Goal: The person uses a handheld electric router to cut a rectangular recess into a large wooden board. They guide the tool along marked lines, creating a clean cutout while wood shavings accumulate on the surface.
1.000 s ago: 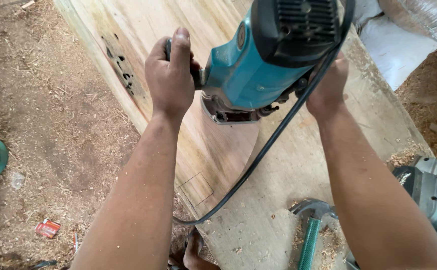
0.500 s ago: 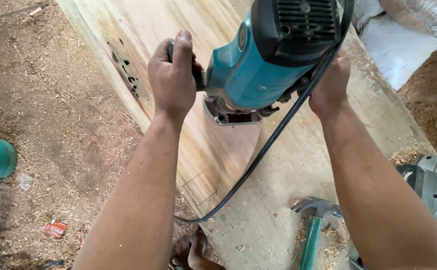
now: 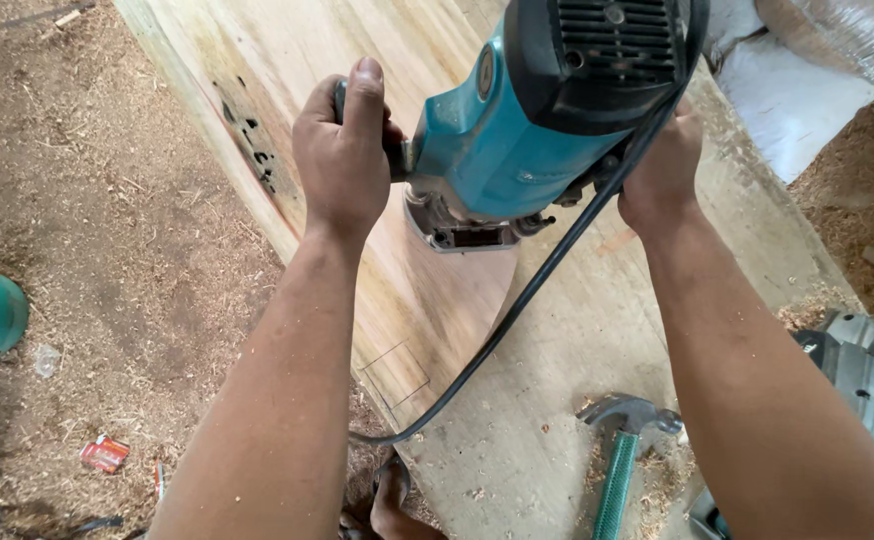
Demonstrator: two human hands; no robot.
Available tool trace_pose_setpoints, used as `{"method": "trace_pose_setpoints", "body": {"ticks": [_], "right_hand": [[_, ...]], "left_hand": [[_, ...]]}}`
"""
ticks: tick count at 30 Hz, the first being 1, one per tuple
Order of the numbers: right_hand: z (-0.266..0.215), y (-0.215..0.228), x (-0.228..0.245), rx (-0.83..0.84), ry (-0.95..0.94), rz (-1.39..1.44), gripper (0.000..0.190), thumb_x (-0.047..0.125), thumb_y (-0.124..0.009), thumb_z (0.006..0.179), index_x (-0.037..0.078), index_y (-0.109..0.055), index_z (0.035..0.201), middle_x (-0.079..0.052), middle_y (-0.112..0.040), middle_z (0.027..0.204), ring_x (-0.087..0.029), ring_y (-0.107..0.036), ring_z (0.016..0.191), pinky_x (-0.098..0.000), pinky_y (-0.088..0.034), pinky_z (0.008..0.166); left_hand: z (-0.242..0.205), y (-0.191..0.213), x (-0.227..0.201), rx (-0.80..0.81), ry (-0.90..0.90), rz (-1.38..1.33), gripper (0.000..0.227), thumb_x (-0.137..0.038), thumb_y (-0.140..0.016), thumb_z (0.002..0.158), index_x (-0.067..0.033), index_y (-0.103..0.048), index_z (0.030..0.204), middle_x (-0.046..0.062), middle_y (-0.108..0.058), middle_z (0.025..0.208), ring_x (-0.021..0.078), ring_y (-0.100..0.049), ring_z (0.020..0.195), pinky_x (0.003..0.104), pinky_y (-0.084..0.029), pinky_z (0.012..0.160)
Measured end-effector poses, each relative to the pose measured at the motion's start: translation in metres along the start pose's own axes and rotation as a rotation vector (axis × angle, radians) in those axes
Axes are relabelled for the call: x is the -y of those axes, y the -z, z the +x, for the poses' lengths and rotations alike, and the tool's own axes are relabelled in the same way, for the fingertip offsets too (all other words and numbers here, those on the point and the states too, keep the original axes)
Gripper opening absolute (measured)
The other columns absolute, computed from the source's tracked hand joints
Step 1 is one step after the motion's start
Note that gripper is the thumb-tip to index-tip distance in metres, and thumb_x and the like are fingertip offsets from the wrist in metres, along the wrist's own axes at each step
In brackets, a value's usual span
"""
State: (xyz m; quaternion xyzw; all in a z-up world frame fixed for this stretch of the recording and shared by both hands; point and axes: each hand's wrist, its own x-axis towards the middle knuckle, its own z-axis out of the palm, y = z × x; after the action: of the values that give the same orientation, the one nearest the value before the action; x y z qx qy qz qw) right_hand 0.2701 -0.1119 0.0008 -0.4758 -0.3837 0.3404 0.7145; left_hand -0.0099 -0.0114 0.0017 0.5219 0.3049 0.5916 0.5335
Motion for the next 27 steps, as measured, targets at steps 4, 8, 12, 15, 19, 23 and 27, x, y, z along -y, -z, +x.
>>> {"method": "trace_pose_setpoints", "body": {"ticks": [4, 8, 12, 15, 19, 23, 27], "right_hand": [[-0.004, -0.008, -0.008, -0.080, -0.098, 0.092, 0.018, 0.011, -0.053, 0.107, 0.002, -0.068, 0.105, -0.006, -0.070, 0.094, -0.014, -0.065, 0.077, -0.0274, -0.052, 0.065], [-0.006, -0.009, -0.001, -0.004, -0.062, 0.070, 0.019, 0.014, -0.055, 0.110, 0.003, -0.069, 0.103, -0.006, -0.071, 0.094, -0.015, -0.067, 0.076, -0.0302, -0.053, 0.062], [-0.003, 0.000, 0.007, -0.005, -0.025, 0.005, 0.021, 0.017, -0.055, 0.109, 0.004, -0.068, 0.098, -0.005, -0.068, 0.087, -0.015, -0.064, 0.069, -0.0302, -0.049, 0.054], [-0.002, 0.008, 0.001, 0.043, 0.003, 0.013, 0.019, 0.017, -0.056, 0.110, 0.004, -0.068, 0.101, -0.005, -0.068, 0.090, -0.015, -0.064, 0.072, -0.0300, -0.050, 0.057], [-0.003, 0.005, -0.014, 0.008, -0.021, 0.022, 0.021, 0.019, -0.057, 0.111, 0.003, -0.070, 0.104, -0.006, -0.070, 0.094, -0.015, -0.065, 0.075, -0.0292, -0.051, 0.060], [-0.007, 0.010, -0.015, 0.032, -0.052, 0.104, 0.024, 0.022, -0.055, 0.112, 0.003, -0.069, 0.109, -0.006, -0.072, 0.102, -0.016, -0.071, 0.087, -0.0311, -0.059, 0.072], [0.002, 0.013, -0.004, 0.026, -0.027, 0.027, 0.024, 0.024, -0.057, 0.112, 0.004, -0.068, 0.103, -0.005, -0.069, 0.094, -0.015, -0.066, 0.078, -0.0304, -0.053, 0.063]], "left_hand": [[-0.004, 0.004, 0.009, 0.001, 0.024, -0.020, 0.042, -0.044, -0.066, 0.103, -0.0095, -0.058, 0.080, 0.001, -0.058, 0.070, 0.0104, -0.060, 0.064, 0.027, -0.051, 0.058], [-0.006, 0.004, 0.001, -0.012, 0.060, 0.016, 0.039, -0.044, -0.065, 0.100, -0.0116, -0.058, 0.078, 0.000, -0.058, 0.068, 0.0099, -0.063, 0.061, 0.027, -0.052, 0.054], [0.000, 0.002, -0.007, 0.021, 0.016, 0.003, 0.040, -0.044, -0.065, 0.102, -0.0118, -0.058, 0.079, 0.000, -0.058, 0.067, 0.0102, -0.062, 0.061, 0.027, -0.052, 0.055], [-0.001, 0.001, 0.000, 0.016, 0.033, -0.034, 0.039, -0.043, -0.066, 0.101, -0.0115, -0.057, 0.080, 0.000, -0.058, 0.067, 0.0105, -0.060, 0.060, 0.028, -0.051, 0.055], [-0.005, 0.005, 0.006, -0.011, 0.037, 0.008, 0.039, -0.043, -0.066, 0.101, -0.0107, -0.059, 0.080, 0.000, -0.059, 0.069, 0.0099, -0.061, 0.063, 0.028, -0.051, 0.057], [-0.013, 0.006, 0.004, -0.001, 0.057, 0.083, 0.040, -0.045, -0.064, 0.100, -0.0115, -0.060, 0.080, 0.000, -0.061, 0.068, 0.0089, -0.063, 0.061, 0.027, -0.053, 0.056], [-0.001, 0.001, -0.004, 0.006, 0.019, 0.003, 0.039, -0.042, -0.065, 0.100, -0.0095, -0.060, 0.081, 0.001, -0.060, 0.070, 0.0100, -0.062, 0.062, 0.028, -0.052, 0.056]]}}
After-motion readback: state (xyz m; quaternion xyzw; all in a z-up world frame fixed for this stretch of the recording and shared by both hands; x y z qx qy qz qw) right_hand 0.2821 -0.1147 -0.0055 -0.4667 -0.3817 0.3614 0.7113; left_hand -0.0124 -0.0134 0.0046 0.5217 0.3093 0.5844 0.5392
